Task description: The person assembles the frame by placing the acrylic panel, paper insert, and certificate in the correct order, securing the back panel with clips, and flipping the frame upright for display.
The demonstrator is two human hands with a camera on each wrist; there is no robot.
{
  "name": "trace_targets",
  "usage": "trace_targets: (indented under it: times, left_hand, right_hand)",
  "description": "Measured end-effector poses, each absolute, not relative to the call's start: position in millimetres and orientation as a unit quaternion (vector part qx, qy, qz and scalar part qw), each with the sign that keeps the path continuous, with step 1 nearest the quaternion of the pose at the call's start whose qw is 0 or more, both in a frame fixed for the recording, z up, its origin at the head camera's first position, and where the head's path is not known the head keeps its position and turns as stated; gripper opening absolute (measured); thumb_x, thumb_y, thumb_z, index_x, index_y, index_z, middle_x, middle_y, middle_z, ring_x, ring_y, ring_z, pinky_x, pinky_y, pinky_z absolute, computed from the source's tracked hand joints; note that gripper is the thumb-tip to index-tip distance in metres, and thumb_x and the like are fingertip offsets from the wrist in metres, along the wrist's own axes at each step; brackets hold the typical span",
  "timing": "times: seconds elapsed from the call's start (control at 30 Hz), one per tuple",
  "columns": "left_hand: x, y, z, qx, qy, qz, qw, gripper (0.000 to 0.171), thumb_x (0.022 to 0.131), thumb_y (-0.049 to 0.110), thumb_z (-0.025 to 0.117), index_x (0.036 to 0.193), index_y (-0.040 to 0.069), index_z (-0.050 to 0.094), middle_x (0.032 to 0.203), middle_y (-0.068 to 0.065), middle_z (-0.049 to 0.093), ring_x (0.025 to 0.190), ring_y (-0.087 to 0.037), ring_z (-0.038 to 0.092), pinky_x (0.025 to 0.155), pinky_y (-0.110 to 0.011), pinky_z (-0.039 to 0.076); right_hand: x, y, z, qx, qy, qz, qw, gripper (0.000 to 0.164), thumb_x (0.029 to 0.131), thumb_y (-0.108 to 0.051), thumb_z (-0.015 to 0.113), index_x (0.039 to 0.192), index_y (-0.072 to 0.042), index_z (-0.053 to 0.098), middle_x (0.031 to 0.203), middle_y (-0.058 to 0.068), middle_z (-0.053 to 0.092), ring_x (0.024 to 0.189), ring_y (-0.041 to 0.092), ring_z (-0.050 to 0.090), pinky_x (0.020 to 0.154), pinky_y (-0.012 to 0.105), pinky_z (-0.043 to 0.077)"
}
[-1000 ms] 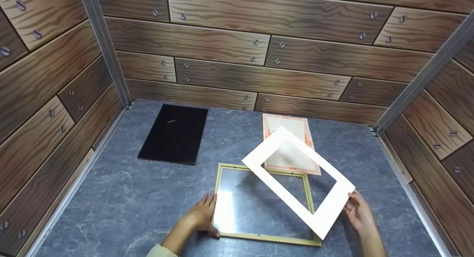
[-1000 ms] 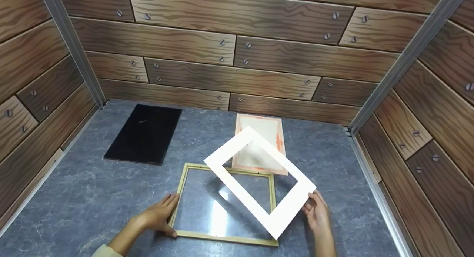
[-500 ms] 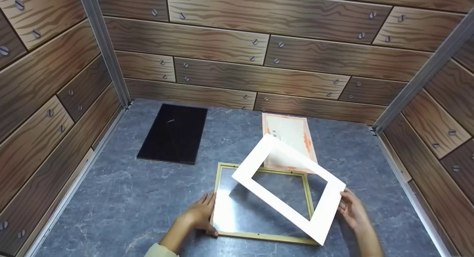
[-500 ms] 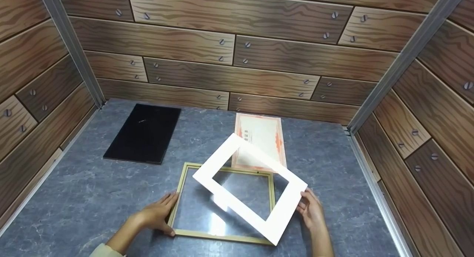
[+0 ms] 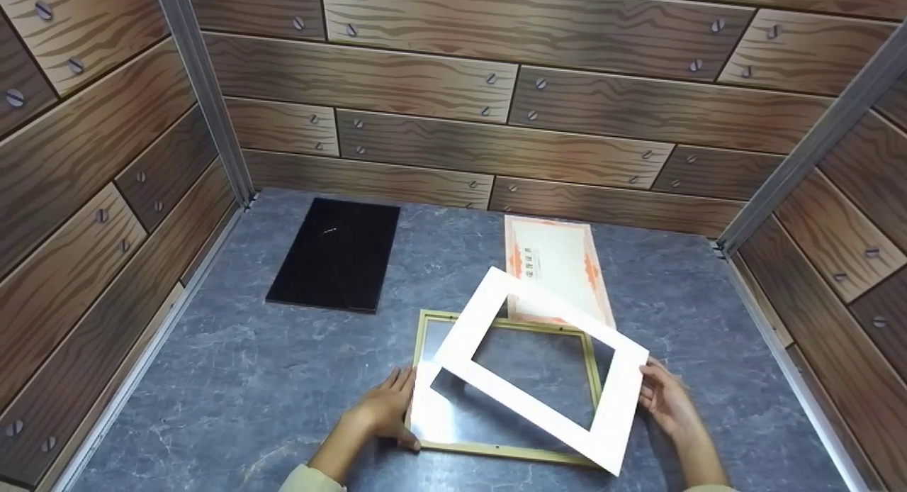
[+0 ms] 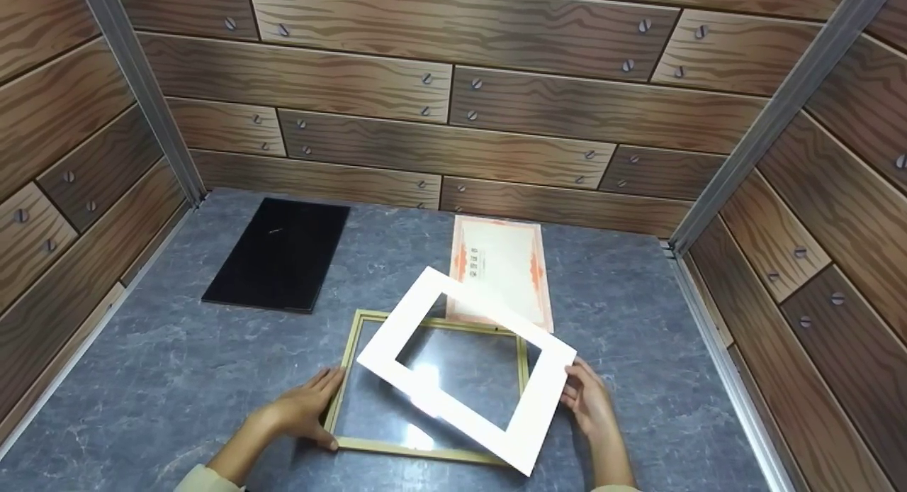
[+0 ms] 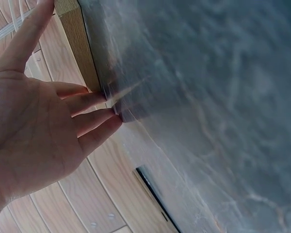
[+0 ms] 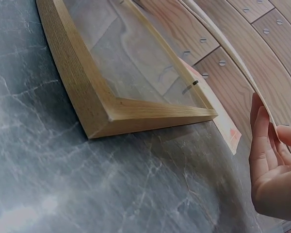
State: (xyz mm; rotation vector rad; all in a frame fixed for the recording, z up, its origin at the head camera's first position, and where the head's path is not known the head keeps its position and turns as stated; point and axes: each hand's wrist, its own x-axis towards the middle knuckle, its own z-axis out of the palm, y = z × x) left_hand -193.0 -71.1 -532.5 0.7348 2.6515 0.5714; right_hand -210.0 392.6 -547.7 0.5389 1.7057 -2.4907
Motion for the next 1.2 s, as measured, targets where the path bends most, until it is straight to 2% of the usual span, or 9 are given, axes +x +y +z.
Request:
trace_targets:
  times: [0.23,0.47,0.7,0.93,1.2]
  left_hand:
    - [-196.3,-71.9,-532.4,0.256,0.93,0.202,0.171,0.113,0.059,0.035,0.085,0.14,-0.011,0.021,0.144,-0.025,0.023,0.131,-0.041,0.02,0.1,-0.05,0.028]
    - [-198.8,-71.2,-529.6,0.256,0.932,0.198,0.165,0.113,0.059,0.035,0.085,0.14,-0.01,0.021,0.145,-0.024,0.022,0.132,-0.041,0.019,0.1,-0.049,0.028]
    - [-196.5,-70.9,-528.8,0.246,0.929,0.208,0.183,0.113,0.06,0.034,0.085,0.141,-0.009,0.019,0.146,-0.024,0.02,0.133,-0.04,0.016,0.1,-0.052,0.026]
    - [-195.1,-70.3,-529.0,0.244,0.929,0.207,0.184,0.113,0.06,0.034,0.085,0.141,-0.01,0.019,0.145,-0.025,0.02,0.132,-0.04,0.017,0.1,-0.052,0.027]
    - [-194.7,-70.2,-533.6,0.244,0.927,0.212,0.189,0.113,0.06,0.035,0.085,0.141,-0.01,0.019,0.145,-0.026,0.02,0.133,-0.04,0.016,0.1,-0.052,0.026]
  right_hand:
    - [-215.3,390.6,-546.5,0.196,0.573,-0.793,0.061,0.031,0.096,-0.006,0.039,0.09,-0.024,0.063,0.084,0.0,0.063,0.071,0.014,0.064,0.061,0.026,0.051]
    - [-219.4,391.7,-546.9,0.178,0.594,-0.781,0.08,0.027,0.096,-0.008,0.041,0.094,-0.024,0.061,0.083,0.0,0.063,0.069,0.013,0.062,0.061,0.025,0.048]
    - [-219.8,393.2,-549.7,0.165,0.599,-0.778,0.096,0.023,0.095,-0.007,0.04,0.1,-0.023,0.056,0.083,0.0,0.064,0.07,0.013,0.063,0.062,0.025,0.049]
    - [-223.0,393.9,-553.3,0.141,0.599,-0.78,0.116,0.026,0.096,-0.005,0.038,0.1,-0.023,0.057,0.084,0.002,0.065,0.073,0.014,0.063,0.064,0.026,0.05]
    - [-224.7,392.6,-556.3,0.125,0.611,-0.77,0.134,0.024,0.096,-0.006,0.04,0.114,-0.016,0.05,0.086,0.002,0.064,0.075,0.015,0.063,0.067,0.028,0.05]
